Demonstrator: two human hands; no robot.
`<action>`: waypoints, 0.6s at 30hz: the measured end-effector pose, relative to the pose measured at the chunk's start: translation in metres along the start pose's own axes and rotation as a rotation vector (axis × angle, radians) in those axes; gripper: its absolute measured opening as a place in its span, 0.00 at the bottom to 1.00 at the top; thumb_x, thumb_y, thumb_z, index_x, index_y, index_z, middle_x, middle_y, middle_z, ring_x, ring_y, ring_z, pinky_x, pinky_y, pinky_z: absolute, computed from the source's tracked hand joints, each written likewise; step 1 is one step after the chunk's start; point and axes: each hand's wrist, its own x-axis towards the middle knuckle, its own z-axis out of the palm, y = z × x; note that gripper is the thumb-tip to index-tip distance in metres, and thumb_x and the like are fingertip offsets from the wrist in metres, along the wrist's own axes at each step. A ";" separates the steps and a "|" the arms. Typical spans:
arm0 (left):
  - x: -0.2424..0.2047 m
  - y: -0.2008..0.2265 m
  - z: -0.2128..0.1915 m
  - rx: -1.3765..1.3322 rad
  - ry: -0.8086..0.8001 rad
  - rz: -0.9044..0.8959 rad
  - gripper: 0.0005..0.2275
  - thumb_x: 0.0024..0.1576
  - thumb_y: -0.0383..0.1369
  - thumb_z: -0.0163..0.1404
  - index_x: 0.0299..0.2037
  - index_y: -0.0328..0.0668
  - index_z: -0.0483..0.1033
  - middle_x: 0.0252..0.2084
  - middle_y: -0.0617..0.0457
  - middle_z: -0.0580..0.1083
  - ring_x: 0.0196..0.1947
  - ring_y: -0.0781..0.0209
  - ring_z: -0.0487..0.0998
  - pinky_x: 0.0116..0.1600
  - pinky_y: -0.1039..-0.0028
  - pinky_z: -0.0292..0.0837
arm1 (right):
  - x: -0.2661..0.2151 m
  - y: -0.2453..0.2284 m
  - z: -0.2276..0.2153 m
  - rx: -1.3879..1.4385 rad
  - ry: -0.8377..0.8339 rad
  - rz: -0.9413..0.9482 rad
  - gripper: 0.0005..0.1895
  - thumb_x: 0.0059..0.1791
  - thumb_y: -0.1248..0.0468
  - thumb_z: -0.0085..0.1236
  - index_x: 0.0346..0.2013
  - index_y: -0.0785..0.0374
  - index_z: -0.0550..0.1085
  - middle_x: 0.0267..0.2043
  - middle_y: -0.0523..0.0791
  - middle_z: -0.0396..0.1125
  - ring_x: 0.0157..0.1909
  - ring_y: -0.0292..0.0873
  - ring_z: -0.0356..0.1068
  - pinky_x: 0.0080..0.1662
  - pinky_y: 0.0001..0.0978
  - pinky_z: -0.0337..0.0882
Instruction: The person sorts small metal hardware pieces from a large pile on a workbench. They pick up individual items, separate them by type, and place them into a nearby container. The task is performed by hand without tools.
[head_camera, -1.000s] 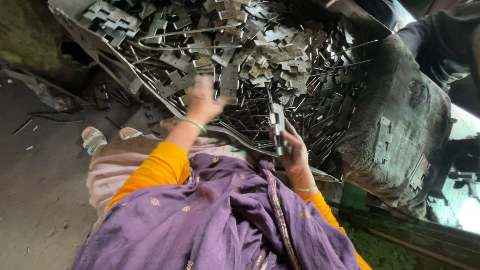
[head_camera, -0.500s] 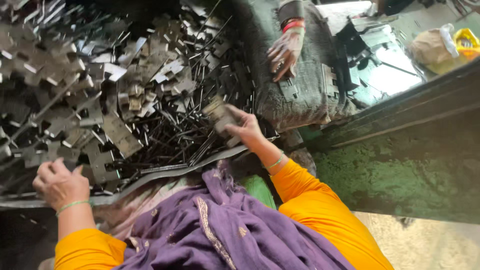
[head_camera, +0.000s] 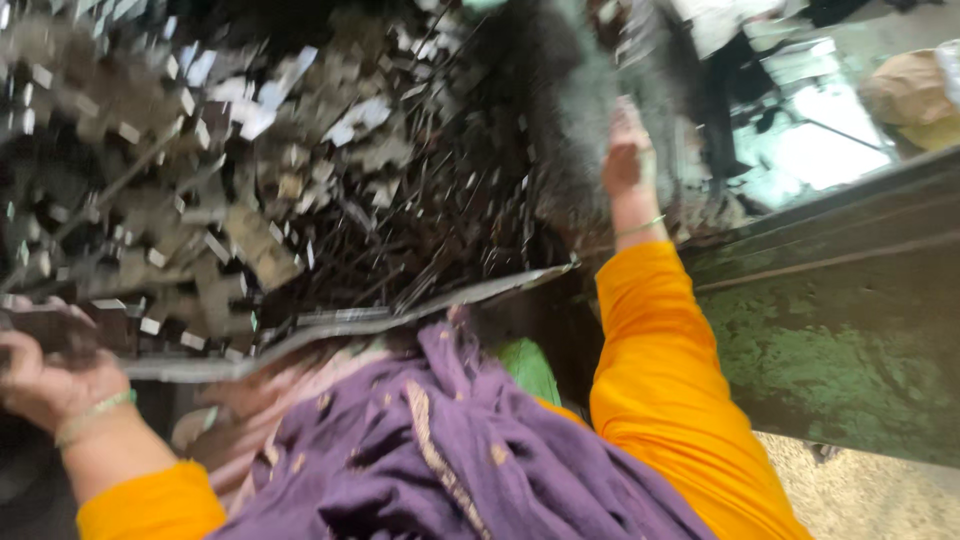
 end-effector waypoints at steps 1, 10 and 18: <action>-0.010 0.011 0.003 -0.210 -0.057 -0.088 0.09 0.73 0.24 0.49 0.61 0.35 0.72 0.56 0.45 0.78 0.51 0.59 0.79 0.54 0.75 0.76 | -0.002 0.000 0.008 0.146 0.000 0.056 0.41 0.44 0.72 0.50 0.74 0.75 0.59 0.79 0.56 0.52 0.80 0.49 0.51 0.75 0.34 0.53; -0.101 -0.037 0.107 0.808 -0.326 -0.316 0.10 0.68 0.34 0.51 0.51 0.33 0.77 0.44 0.48 0.78 0.37 0.62 0.78 0.40 0.70 0.72 | -0.015 -0.090 -0.088 0.857 0.246 0.004 0.13 0.50 0.70 0.53 0.49 0.66 0.77 0.49 0.56 0.72 0.52 0.60 0.73 0.54 0.47 0.74; -0.134 -0.112 0.121 2.088 -0.911 0.104 0.15 0.51 0.28 0.52 0.47 0.52 0.84 0.48 0.48 0.79 0.49 0.45 0.80 0.52 0.58 0.77 | -0.075 -0.185 -0.121 0.559 -0.301 -0.378 0.07 0.41 0.69 0.60 0.30 0.56 0.81 0.35 0.46 0.74 0.44 0.53 0.74 0.46 0.51 0.72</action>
